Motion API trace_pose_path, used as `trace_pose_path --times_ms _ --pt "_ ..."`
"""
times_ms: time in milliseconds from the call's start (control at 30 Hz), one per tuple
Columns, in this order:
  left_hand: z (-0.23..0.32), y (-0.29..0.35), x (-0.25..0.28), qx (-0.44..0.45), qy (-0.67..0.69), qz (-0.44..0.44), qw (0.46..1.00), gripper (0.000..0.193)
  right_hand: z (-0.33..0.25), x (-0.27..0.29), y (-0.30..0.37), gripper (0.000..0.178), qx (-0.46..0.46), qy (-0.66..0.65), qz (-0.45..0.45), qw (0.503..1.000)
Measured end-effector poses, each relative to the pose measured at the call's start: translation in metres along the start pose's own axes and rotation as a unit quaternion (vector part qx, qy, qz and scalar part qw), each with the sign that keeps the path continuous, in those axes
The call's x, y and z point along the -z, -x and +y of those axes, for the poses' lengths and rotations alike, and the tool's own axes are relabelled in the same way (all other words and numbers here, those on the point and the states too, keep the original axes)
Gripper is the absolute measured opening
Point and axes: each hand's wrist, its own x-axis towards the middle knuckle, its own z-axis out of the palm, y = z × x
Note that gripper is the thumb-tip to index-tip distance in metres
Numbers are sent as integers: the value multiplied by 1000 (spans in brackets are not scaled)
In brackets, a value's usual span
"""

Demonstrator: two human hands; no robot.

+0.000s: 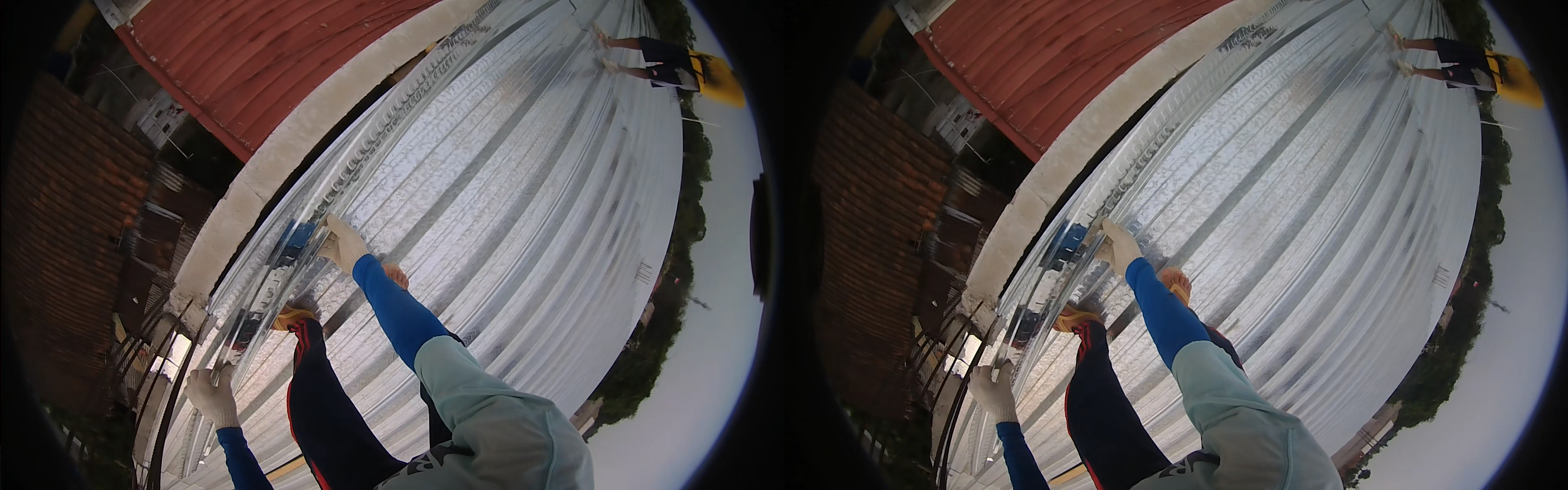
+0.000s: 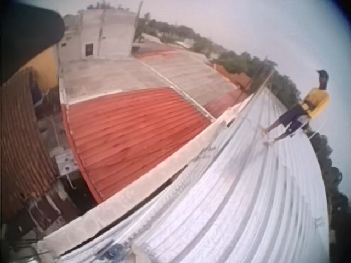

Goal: The person walks on a corrugated metal roof, positions a metal panel, and secures it using a nail gun. They then handle metal rods and continue moving along the roof while another person works nearby.

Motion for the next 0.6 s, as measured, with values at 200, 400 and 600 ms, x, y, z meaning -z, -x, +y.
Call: trace_pose_path --times_ms 200,400,600 --pt "28 -41 -33 -22 25 4 999 31 -34 17 -44 44 9 64 61 996" --pt "57 -77 -56 -43 70 35 996 39 -72 19 -74 36 54 83 -10 995" --pt "74 -102 -68 -47 94 59 993 36 -83 28 -107 34 55 89 -20 994"
